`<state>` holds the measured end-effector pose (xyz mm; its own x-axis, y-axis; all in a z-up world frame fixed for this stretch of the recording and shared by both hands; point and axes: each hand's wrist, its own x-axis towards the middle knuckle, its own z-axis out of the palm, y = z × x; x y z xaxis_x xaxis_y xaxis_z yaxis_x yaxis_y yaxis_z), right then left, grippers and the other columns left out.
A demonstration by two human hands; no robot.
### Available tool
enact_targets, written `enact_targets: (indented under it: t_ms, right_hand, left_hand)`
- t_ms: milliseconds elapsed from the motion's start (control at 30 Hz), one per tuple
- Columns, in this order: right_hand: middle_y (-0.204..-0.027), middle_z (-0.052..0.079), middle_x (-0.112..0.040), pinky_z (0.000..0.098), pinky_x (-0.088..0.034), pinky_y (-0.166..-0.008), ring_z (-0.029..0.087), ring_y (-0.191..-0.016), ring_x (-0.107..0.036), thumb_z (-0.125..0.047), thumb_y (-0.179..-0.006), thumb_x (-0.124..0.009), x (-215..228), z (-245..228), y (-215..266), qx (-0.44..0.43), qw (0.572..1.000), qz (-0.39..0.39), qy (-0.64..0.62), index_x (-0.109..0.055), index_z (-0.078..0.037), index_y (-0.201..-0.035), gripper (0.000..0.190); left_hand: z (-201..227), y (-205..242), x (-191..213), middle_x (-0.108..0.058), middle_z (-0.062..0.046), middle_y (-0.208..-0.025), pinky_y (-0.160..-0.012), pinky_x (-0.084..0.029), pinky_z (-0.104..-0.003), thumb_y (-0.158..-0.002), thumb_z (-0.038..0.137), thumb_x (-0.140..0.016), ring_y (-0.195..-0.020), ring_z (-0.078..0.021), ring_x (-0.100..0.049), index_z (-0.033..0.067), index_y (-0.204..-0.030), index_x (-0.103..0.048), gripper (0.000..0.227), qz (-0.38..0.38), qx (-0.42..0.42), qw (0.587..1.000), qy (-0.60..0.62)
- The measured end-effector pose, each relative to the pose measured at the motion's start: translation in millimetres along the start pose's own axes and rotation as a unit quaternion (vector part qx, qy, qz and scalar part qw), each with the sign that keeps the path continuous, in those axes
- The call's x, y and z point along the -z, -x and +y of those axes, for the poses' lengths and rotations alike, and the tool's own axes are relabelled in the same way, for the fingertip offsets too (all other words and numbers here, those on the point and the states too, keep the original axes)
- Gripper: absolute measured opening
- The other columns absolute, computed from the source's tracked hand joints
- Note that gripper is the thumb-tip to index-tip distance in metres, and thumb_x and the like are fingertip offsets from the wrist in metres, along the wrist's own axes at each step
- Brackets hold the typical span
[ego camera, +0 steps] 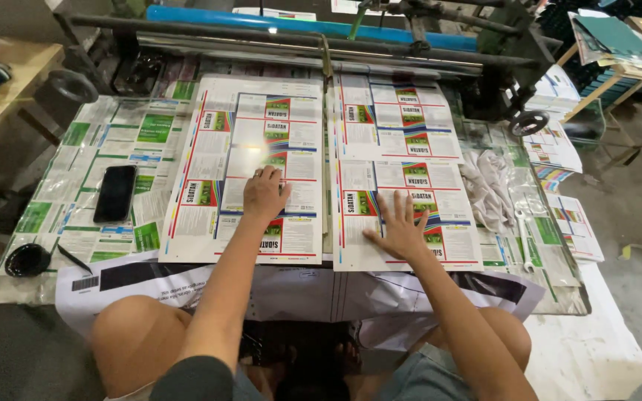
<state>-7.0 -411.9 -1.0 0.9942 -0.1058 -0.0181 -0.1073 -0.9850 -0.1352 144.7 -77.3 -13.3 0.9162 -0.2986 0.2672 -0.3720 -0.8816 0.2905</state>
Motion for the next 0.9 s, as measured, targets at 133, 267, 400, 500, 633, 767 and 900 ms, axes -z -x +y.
enact_targets:
  t_ms: [133,267,400,500,633,767,900]
  right_hand:
    - [-0.170,0.017,0.001,0.0788,-0.001,-0.111,0.047,-0.154,0.004,-0.092,-0.076,-0.045,13,-4,54,0.076,0.995,-0.013,0.062,-0.002,-0.030,-0.164,0.116]
    - [-0.169,0.020,-0.005,0.0755,-0.010,-0.113,0.047,-0.154,-0.007,-0.090,-0.072,-0.055,29,-4,73,0.140,0.980,-0.048,0.133,-0.002,-0.026,-0.163,0.123]
    - [-0.166,0.020,-0.018,0.0726,-0.019,-0.116,0.043,-0.152,-0.023,-0.077,-0.080,-0.061,26,-3,77,0.184,0.967,-0.012,0.176,-0.013,-0.024,-0.162,0.109]
    - [-0.165,0.017,-0.027,0.0690,-0.024,-0.115,0.039,-0.150,-0.028,-0.066,-0.087,-0.062,30,6,67,0.192,0.970,-0.021,0.147,-0.025,-0.032,-0.160,0.088]
    - [-0.164,0.012,-0.030,0.0669,-0.023,-0.116,0.033,-0.150,-0.031,-0.058,-0.083,-0.068,53,-8,80,0.188,0.972,-0.059,0.126,-0.032,-0.035,-0.156,0.084]
    - [-0.160,0.013,-0.035,0.0597,-0.028,-0.118,0.033,-0.145,-0.039,-0.058,-0.079,-0.072,51,-10,83,0.188,0.962,-0.042,0.192,-0.030,-0.029,-0.157,0.093]
    - [-0.140,0.017,-0.061,0.0554,-0.044,-0.095,0.031,-0.129,-0.058,-0.034,-0.089,-0.067,36,12,75,0.281,0.954,0.034,0.099,-0.063,-0.020,-0.135,0.049]
  left_hand:
    - [4,52,25,-0.053,-0.014,-0.145,-0.108,-0.041,-0.052,-0.090,0.049,-0.070,-0.133,-0.0333,-0.050,0.0049,-0.143,-0.053,0.071,0.004,-0.061,0.998,-0.019]
    - [31,113,84,-0.043,-0.012,-0.155,-0.110,-0.036,-0.058,-0.073,0.055,-0.082,-0.141,-0.0326,-0.041,0.0084,-0.148,-0.046,0.095,-0.109,-0.076,0.991,-0.034]
    - [11,133,77,-0.044,-0.011,-0.158,-0.106,-0.045,-0.050,-0.060,0.043,-0.092,-0.143,-0.0333,-0.043,0.0105,-0.150,-0.046,0.106,-0.164,-0.131,0.977,-0.046]
    - [-11,117,60,-0.048,-0.009,-0.156,-0.107,-0.049,-0.044,-0.057,0.038,-0.093,-0.140,-0.0311,-0.049,0.0129,-0.145,-0.053,0.100,-0.153,-0.156,0.976,0.010]
    - [-22,109,62,-0.047,-0.008,-0.157,-0.106,-0.047,-0.043,-0.059,0.041,-0.092,-0.137,-0.0303,-0.050,0.0159,-0.143,-0.055,0.096,-0.179,-0.156,0.971,0.040]
    - [-35,99,56,-0.045,-0.011,-0.156,-0.108,-0.045,-0.044,-0.070,0.044,-0.087,-0.137,-0.0322,-0.049,0.0175,-0.141,-0.060,0.080,-0.212,-0.178,0.959,0.064]
    - [-51,95,37,-0.053,-0.014,-0.150,-0.104,-0.047,-0.045,-0.091,0.035,-0.073,-0.127,-0.0375,-0.055,0.0131,-0.127,-0.070,0.043,-0.201,-0.229,0.945,0.121]
